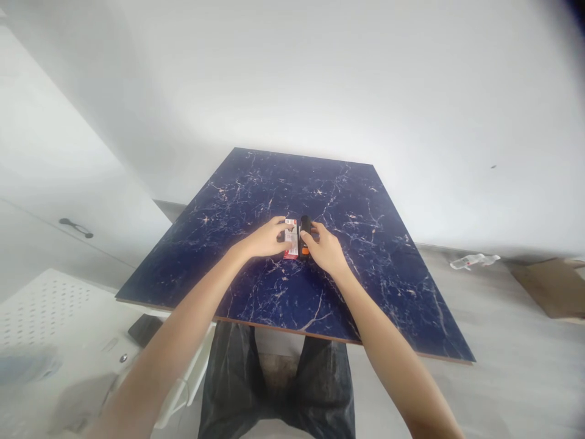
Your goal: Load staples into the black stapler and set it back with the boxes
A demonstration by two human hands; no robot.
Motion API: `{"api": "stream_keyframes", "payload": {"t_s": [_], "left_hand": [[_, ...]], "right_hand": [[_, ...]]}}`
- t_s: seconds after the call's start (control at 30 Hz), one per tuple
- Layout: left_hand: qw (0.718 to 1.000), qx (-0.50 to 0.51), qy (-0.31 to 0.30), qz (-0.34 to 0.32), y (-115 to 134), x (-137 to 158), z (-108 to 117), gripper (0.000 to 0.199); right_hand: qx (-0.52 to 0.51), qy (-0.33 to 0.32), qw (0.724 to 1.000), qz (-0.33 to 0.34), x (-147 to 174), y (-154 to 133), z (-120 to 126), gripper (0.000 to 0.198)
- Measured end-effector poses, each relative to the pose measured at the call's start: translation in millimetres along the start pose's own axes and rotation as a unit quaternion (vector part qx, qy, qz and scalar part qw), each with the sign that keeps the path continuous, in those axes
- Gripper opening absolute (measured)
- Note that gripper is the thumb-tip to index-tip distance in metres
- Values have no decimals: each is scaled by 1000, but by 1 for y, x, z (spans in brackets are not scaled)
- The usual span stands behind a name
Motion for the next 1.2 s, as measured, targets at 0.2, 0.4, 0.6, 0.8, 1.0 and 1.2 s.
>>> {"api": "stream_keyframes", "payload": {"t_s": [0.2, 0.4, 0.6, 0.8, 1.0, 1.2], "left_hand": [[997, 5, -71, -21, -4, 12, -2, 105], [998, 39, -45, -36, 2, 11, -9, 92], [1000, 18, 15, -20, -1, 24, -2, 103], [993, 120, 19, -12, 4, 24, -8, 91], [991, 127, 26, -16, 4, 22, -10, 90], [998, 56, 7, -42, 10, 17, -6, 80]], "right_hand": [[2, -6, 1000, 7, 0, 1, 0, 46], [-19, -12, 1000, 3, 2, 2, 1, 44], [-79, 13, 995, -54, -1, 17, 4, 46], [-98, 0, 993, -66, 3, 19, 4, 46], [-77, 0, 996, -55, 5, 14, 6, 44], [-64, -3, 997, -39, 5, 12, 7, 42]]}}
Point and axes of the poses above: each hand's wrist, its own x-axis away from the middle knuckle, its own z-axis out of the back of the hand, y = z × x, the point moved 6 cm from there along -x, towards the middle knuckle, and after that the axes turned 9 degrees about y, right-handed, at the moved point
